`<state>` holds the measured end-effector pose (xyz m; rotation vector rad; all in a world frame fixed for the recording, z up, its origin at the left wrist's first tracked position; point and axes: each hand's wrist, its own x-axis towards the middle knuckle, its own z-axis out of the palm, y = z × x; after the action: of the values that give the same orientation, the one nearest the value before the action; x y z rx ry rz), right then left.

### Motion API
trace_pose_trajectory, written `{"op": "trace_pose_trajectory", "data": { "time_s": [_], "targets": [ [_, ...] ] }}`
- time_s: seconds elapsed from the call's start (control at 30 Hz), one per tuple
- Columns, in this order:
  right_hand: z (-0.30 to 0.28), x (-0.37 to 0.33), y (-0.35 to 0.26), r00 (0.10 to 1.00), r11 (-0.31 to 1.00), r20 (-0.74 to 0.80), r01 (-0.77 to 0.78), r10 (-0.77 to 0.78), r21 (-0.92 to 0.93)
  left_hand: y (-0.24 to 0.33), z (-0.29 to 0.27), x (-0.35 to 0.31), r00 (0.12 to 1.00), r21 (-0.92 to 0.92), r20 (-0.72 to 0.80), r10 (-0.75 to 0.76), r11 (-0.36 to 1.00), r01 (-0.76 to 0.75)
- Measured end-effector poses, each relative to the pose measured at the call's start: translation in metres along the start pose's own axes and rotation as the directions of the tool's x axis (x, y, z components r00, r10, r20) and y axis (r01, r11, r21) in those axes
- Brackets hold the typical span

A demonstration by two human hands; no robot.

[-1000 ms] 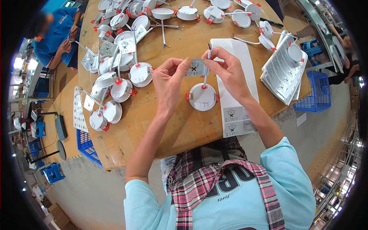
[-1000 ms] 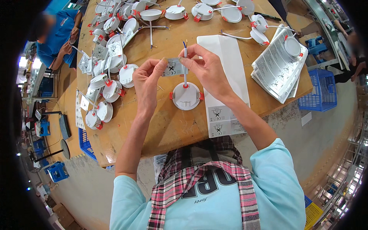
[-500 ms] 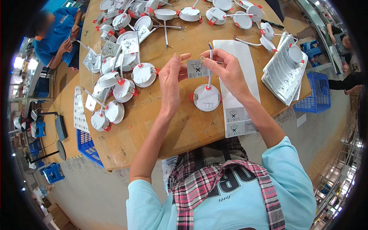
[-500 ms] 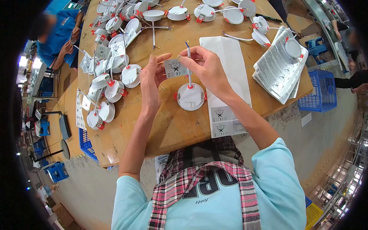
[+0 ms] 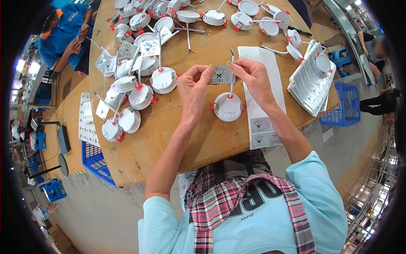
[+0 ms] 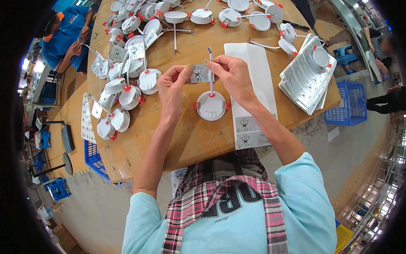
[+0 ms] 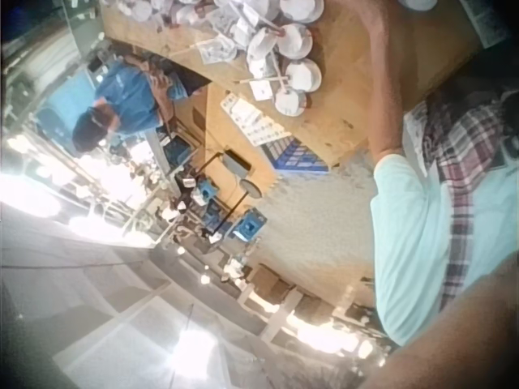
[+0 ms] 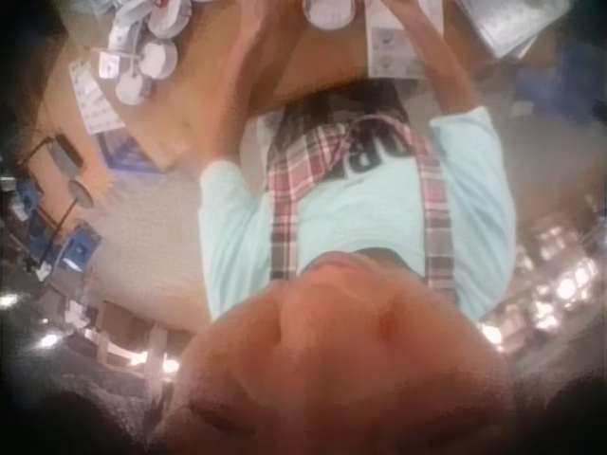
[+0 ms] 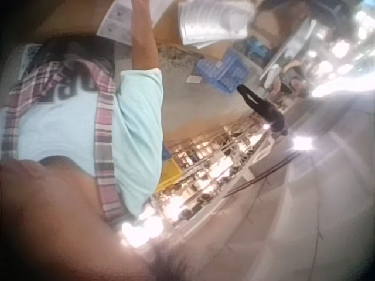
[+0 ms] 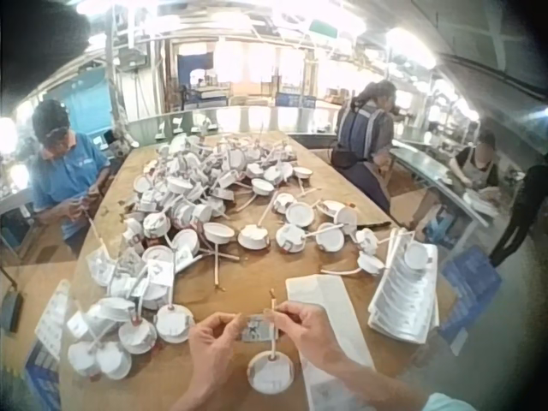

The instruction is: Applying technical and safety labels to small circular LED light fixtures on an assembly line.

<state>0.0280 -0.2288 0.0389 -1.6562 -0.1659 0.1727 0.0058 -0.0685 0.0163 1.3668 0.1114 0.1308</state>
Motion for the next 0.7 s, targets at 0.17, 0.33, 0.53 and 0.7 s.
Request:
{"op": "trace_pose_trajectory", "data": {
  "time_s": [0.17, 0.33, 0.53, 0.7],
  "targets": [
    [-0.001, 0.002, 0.005, 0.997, 0.999, 0.064, -0.048, 0.049, -0.015, -0.002, -0.006, 0.001, 1.0, 0.02, 0.023, 0.015, 1.0, -0.016],
    [0.0, 0.011, 0.004, 0.995, 0.999, 0.097, -0.029, 0.031, -0.025, -0.003, -0.01, 0.002, 0.996, 0.007, 0.091, -0.019, 1.0, 0.018],
    [0.007, 0.012, -0.01, 0.971, 0.995, 0.228, -0.09, 0.077, 0.046, 0.003, -0.012, 0.007, 0.997, 0.039, 0.073, 0.032, 0.999, -0.035],
    [0.014, 0.007, -0.008, 0.979, 0.984, 0.2, -0.081, 0.049, 0.157, 0.001, -0.014, 0.009, 0.996, 0.006, 0.075, 0.054, 0.999, -0.054]
  ]
}}
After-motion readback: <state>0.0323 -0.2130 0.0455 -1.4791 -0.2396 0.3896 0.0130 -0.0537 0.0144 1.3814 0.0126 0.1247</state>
